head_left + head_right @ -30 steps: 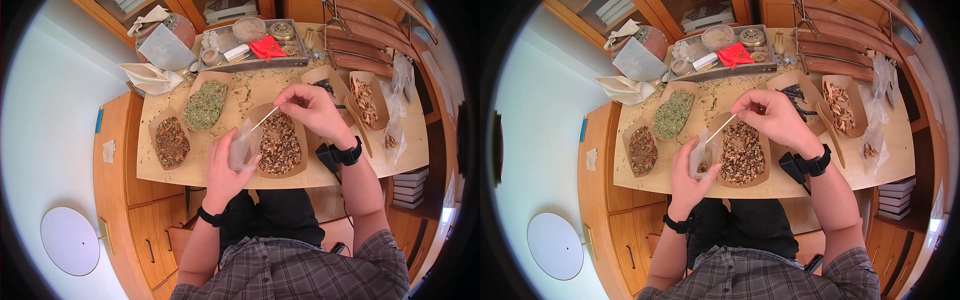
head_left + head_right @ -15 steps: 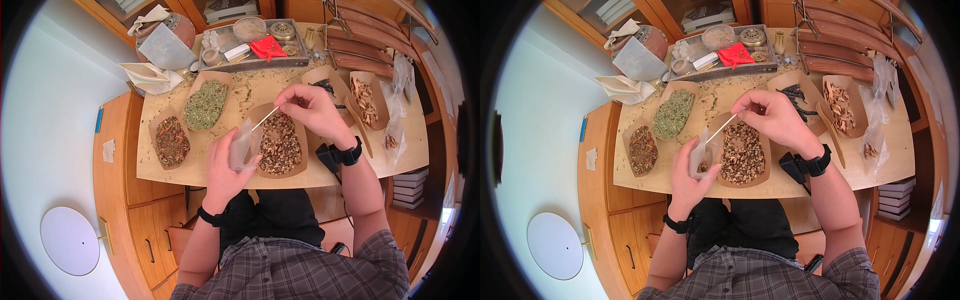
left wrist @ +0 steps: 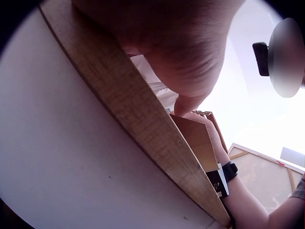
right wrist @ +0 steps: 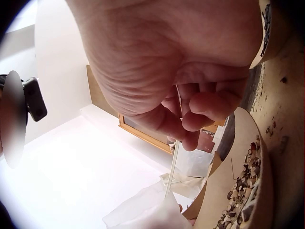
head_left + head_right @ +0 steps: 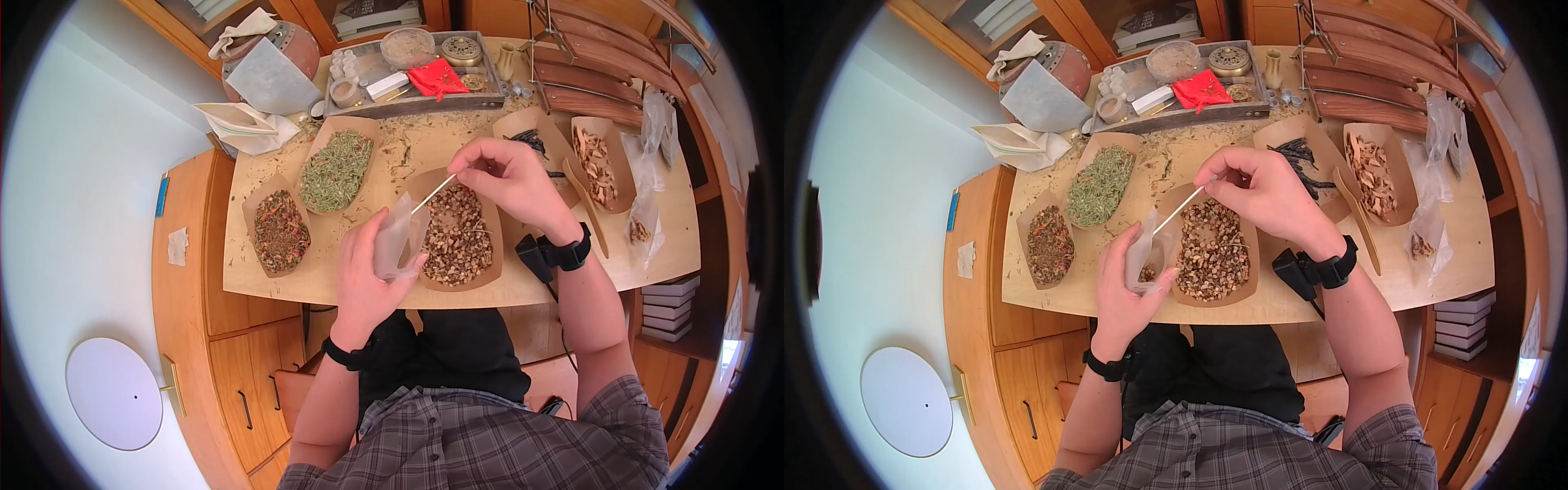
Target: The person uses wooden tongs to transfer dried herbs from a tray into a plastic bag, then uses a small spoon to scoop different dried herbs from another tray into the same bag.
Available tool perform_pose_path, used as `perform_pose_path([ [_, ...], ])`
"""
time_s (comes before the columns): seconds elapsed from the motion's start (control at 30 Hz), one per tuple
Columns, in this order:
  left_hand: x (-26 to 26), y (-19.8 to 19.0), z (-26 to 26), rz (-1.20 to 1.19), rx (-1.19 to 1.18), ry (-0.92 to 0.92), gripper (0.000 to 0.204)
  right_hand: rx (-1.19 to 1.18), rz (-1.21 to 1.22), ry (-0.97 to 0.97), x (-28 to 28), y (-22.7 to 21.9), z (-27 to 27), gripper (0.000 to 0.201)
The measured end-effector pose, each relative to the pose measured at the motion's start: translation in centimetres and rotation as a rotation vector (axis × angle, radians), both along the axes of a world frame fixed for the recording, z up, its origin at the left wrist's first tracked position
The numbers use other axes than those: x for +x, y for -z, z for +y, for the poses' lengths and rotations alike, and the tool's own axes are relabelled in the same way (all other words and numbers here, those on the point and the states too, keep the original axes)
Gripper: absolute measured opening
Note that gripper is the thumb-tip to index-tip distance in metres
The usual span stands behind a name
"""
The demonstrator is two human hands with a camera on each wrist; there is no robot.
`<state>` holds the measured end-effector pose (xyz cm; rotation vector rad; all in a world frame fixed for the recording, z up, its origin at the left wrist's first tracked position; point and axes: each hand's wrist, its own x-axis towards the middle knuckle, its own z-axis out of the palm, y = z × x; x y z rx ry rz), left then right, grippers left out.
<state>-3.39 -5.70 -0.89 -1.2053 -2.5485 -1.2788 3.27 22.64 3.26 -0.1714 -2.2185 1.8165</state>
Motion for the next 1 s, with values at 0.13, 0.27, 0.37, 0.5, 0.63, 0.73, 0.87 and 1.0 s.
perform_pose_path([
  [0.13,-0.02,0.09,-0.06,0.004,0.000,0.001,0.083,0.016,-0.001,0.004,0.01,0.01,0.03,0.012],
  [0.27,-0.04,0.05,-0.02,0.005,0.003,0.001,0.083,0.013,0.000,0.006,0.02,-0.06,-0.06,0.012],
  [0.37,-0.06,0.07,-0.03,0.004,0.004,0.002,0.083,0.007,0.002,0.005,0.04,-0.05,-0.04,0.012],
  [0.5,-0.03,0.01,0.02,0.005,0.006,0.002,0.083,0.000,0.000,0.000,0.02,0.07,0.01,0.012],
  [0.63,-0.02,-0.01,0.02,-0.001,0.004,0.000,0.083,-0.003,-0.002,0.000,0.04,-0.03,-0.07,0.012],
  [0.73,-0.05,0.01,0.01,0.010,0.003,0.001,0.083,0.007,0.000,-0.003,0.01,0.13,-0.05,0.012],
  [0.87,-0.06,-0.01,0.04,0.006,0.004,0.002,0.083,0.008,-0.014,-0.002,0.09,-0.16,-0.23,0.012],
  [1.0,-0.07,-0.01,0.03,0.005,0.007,0.002,0.082,0.019,-0.013,-0.001,0.03,-0.04,-0.20,0.011],
])
